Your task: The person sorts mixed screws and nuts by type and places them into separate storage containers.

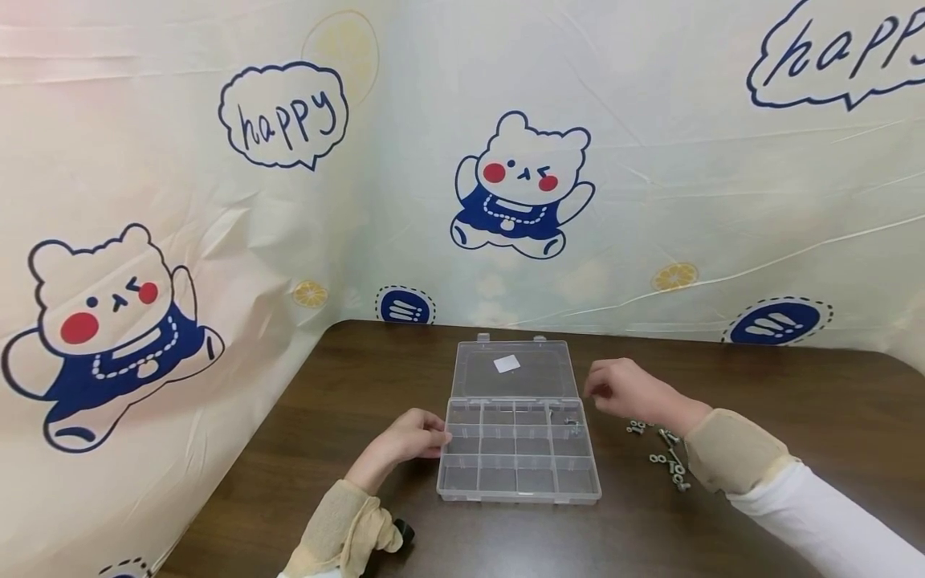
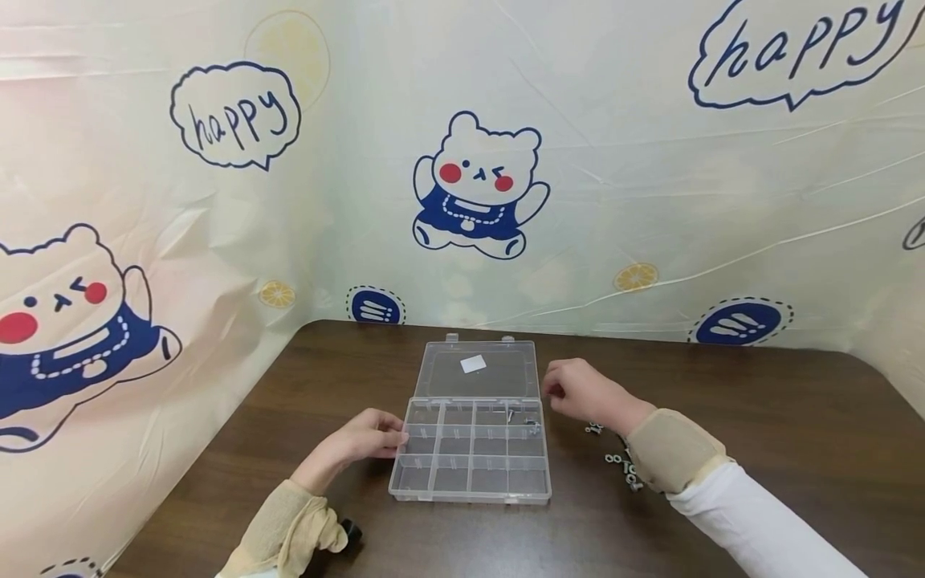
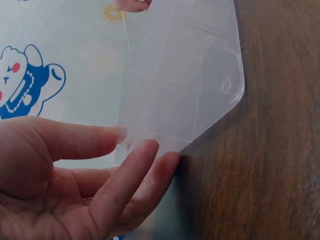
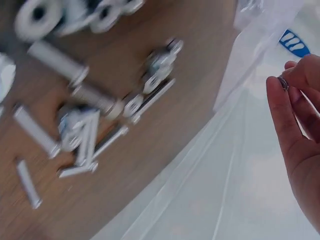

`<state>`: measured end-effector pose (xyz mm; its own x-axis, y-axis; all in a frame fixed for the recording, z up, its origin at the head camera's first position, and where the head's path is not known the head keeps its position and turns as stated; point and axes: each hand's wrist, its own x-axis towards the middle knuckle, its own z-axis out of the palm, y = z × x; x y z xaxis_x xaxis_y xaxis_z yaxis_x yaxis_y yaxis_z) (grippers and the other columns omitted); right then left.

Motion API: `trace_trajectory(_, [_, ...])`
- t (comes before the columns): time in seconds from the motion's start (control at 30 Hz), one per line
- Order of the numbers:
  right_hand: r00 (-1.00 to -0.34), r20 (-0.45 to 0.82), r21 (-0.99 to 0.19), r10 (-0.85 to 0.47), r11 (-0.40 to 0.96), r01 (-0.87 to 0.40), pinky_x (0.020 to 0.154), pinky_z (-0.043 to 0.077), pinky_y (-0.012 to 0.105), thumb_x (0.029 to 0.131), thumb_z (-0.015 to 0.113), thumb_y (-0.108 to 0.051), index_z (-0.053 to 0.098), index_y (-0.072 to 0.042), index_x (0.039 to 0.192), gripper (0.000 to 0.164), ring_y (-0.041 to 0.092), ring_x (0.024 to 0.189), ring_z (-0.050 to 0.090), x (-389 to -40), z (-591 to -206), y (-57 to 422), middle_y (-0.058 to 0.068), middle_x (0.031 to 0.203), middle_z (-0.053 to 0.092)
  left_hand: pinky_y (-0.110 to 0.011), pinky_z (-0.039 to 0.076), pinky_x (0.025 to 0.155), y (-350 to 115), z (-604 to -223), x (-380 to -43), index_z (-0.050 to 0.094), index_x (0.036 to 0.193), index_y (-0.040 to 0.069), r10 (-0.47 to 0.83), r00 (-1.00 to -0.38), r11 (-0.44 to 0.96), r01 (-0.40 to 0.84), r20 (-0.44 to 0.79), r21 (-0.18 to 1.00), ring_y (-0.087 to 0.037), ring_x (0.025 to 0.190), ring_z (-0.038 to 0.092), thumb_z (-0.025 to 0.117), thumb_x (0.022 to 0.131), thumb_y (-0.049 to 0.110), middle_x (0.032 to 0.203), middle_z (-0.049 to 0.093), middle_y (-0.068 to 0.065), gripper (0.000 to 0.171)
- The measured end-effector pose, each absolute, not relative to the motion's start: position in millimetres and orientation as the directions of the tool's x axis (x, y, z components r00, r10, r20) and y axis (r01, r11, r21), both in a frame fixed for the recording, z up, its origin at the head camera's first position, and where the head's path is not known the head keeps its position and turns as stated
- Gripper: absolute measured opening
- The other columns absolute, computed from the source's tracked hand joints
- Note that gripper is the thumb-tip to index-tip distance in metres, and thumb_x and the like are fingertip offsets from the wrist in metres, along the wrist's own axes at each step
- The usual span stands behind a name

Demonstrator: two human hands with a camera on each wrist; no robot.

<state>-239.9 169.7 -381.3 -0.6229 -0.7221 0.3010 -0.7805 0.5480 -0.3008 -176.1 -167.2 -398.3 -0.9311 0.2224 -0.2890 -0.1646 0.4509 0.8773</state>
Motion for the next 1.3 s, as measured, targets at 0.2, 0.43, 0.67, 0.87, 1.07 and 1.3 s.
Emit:
trace_trajectory(0.2, [-0.600, 0.333, -0.364, -0.727, 0.488, -0.793, 0.053, 0.046, 0.019, 0.070, 0.060, 0.011, 0.069, -0.003, 0.077, 0.018, 0.005, 0.063, 0.049, -233, -382, 153, -0.002, 0.073, 0.057, -0.033, 0.057, 0.070, -168, -398, -176, 0.053, 0.099, -0.021, 0.229, -0.931, 0.447, -0.159, -0.284, 0.880, -0.017, 0.073, 0.058, 0.057, 0.084, -0.004, 0.080, 0.055, -0.011, 0.024])
trace_trajectory(0.43, [-0.640, 0.269, -0.422, -0.720, 0.509, -0.750, 0.062, 0.052, 0.021, 0.078, 0.063, 0.005, 0.070, -0.003, 0.088, 0.014, 0.010, 0.074, 0.058, -228, -379, 150, 0.002, 0.084, 0.064, -0.033, 0.057, 0.070, -167, -397, -177, 0.053, 0.099, -0.021, 0.229, -0.930, 0.447, -0.162, -0.287, 0.880, -0.016, 0.073, 0.058, 0.057, 0.084, -0.003, 0.079, 0.055, -0.010, 0.024])
trace_trajectory(0.67, [-0.646, 0.256, -0.377, -0.719, 0.541, -0.751, 0.062, 0.052, 0.022, 0.077, 0.064, 0.005, 0.068, -0.005, 0.085, 0.013, 0.008, 0.074, 0.058, -227, -375, 162, 0.002, 0.081, 0.065, -0.032, 0.057, 0.070, -168, -399, -177, 0.053, 0.099, -0.021, 0.226, -0.930, 0.439, -0.170, -0.291, 0.882, -0.016, 0.073, 0.057, 0.057, 0.084, -0.004, 0.079, 0.054, -0.010, 0.023])
trace_trajectory(0.87, [-0.643, 0.224, -0.363, -0.733, 0.549, -0.753, 0.056, 0.050, 0.020, 0.073, 0.067, 0.007, 0.067, -0.007, 0.077, 0.015, 0.003, 0.067, 0.053, -222, -374, 172, -0.003, 0.075, 0.062, -0.033, 0.056, 0.070, -169, -401, -178, 0.052, 0.100, -0.021, 0.235, -0.928, 0.428, -0.168, -0.288, 0.888, -0.016, 0.073, 0.057, 0.057, 0.084, -0.004, 0.080, 0.054, -0.010, 0.025])
trace_trajectory(1.07, [-0.624, 0.175, -0.348, -0.761, 0.545, -0.762, 0.055, 0.050, 0.019, 0.072, 0.069, 0.007, 0.067, -0.010, 0.071, 0.017, 0.001, 0.064, 0.052, -219, -378, 184, -0.007, 0.071, 0.060, -0.033, 0.057, 0.070, -170, -402, -178, 0.052, 0.100, -0.022, 0.237, -0.929, 0.430, -0.162, -0.284, 0.888, -0.016, 0.074, 0.058, 0.057, 0.084, -0.004, 0.081, 0.055, -0.011, 0.025])
trace_trajectory(1.3, [-0.646, 0.085, -0.323, -0.759, 0.592, -0.738, 0.056, 0.051, 0.021, 0.070, 0.069, 0.009, 0.068, -0.009, 0.071, 0.019, 0.004, 0.065, 0.055, -224, -390, 196, -0.002, 0.070, 0.062, -0.033, 0.056, 0.071, -169, -401, -177, 0.052, 0.100, -0.022, 0.256, -0.925, 0.422, -0.154, -0.280, 0.893, -0.017, 0.075, 0.058, 0.056, 0.084, -0.003, 0.081, 0.055, -0.012, 0.025])
